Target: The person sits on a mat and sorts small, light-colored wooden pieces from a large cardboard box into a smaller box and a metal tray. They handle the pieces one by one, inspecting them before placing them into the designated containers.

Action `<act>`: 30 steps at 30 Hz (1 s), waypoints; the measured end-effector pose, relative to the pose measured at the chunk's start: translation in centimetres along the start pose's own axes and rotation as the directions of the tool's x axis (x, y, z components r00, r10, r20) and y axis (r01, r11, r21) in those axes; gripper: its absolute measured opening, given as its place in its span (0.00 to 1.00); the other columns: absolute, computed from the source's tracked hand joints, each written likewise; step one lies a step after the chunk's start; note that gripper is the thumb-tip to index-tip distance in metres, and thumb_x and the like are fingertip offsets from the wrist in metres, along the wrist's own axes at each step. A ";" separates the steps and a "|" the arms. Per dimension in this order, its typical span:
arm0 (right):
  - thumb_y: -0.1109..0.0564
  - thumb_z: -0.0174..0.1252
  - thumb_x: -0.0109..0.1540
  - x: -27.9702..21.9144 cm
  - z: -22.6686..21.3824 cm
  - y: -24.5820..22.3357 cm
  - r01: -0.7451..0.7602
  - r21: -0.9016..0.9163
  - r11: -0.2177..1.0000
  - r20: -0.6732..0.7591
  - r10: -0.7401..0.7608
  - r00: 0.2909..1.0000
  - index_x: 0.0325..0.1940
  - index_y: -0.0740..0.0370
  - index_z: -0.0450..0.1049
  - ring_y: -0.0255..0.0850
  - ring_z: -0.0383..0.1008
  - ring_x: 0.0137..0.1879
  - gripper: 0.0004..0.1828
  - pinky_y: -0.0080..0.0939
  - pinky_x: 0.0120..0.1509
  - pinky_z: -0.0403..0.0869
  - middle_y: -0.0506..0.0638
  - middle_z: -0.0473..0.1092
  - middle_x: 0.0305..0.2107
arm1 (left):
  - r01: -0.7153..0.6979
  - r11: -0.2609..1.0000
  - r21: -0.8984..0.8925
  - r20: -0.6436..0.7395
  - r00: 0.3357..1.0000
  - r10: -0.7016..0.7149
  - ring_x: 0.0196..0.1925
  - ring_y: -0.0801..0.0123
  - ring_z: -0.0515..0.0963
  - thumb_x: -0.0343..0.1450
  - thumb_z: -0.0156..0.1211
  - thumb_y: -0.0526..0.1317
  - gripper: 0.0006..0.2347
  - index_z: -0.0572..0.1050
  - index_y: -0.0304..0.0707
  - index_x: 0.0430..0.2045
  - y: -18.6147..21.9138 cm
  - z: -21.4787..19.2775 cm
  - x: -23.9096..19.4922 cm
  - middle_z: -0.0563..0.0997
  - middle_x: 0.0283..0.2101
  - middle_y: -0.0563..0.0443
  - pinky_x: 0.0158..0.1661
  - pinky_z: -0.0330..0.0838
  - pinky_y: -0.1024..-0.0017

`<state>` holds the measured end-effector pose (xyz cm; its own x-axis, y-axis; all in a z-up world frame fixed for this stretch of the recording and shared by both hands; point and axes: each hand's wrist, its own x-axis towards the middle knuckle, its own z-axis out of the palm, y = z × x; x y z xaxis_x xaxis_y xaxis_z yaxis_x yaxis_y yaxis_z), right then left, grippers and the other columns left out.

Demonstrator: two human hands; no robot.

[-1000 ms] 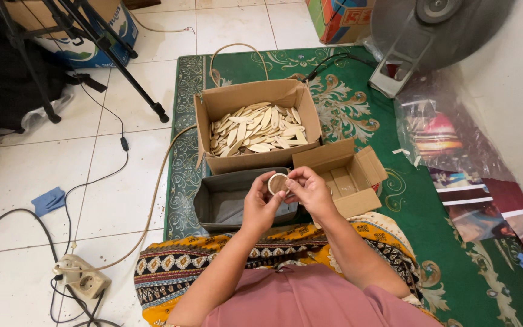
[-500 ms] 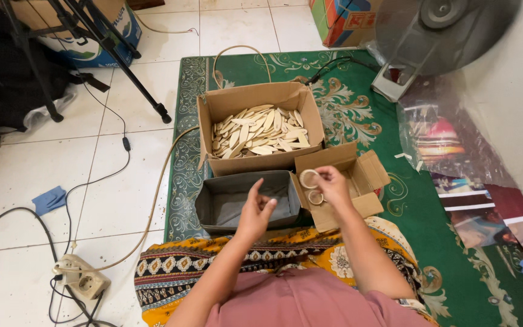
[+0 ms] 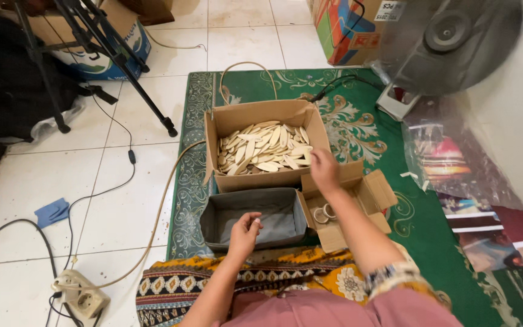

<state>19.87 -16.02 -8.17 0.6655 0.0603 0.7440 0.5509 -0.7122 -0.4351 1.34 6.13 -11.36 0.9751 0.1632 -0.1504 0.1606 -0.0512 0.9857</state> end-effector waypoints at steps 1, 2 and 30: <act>0.59 0.52 0.56 0.8 2.0 0.8 0.001 0.002 1.000 0.000 -0.001 1.000 0.33 0.53 0.72 0.41 0.71 0.36 0.05 0.36 0.42 0.69 0.45 0.69 0.26 | -0.001 1.000 0.001 -0.002 1.000 0.001 0.19 0.74 0.72 0.64 0.49 0.33 0.09 0.74 0.40 0.35 -0.2 0.0 0.0 0.77 0.20 0.50 0.24 0.67 0.80; 0.58 0.52 0.55 1.7 4.1 1.7 -0.099 -0.005 0.995 0.246 0.097 0.964 0.33 0.54 0.72 0.44 0.70 0.40 0.05 0.41 0.45 0.69 0.48 0.70 0.28 | -0.002 1.000 -0.011 -0.012 1.000 0.002 0.20 0.74 0.72 0.64 0.49 0.33 0.09 0.74 0.39 0.34 -0.3 0.0 0.2 0.76 0.20 0.50 0.24 0.66 0.80; 0.67 0.58 0.48 3.0 4.1 -1.6 -0.629 0.188 0.754 0.674 0.367 0.641 0.45 0.58 0.65 0.37 0.67 0.45 0.22 0.29 0.45 0.65 0.48 0.68 0.39 | 0.050 0.998 0.032 -0.003 0.999 -0.050 0.22 0.76 0.71 0.65 0.46 0.39 0.09 0.73 0.41 0.33 3.0 -0.6 -0.2 0.77 0.23 0.56 0.27 0.64 0.76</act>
<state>23.08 -11.84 -7.37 0.9683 0.2485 -0.0241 0.0917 -0.4437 -0.8915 1.51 6.50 -8.32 0.9654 0.1684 -0.1990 0.2139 -0.0750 0.9740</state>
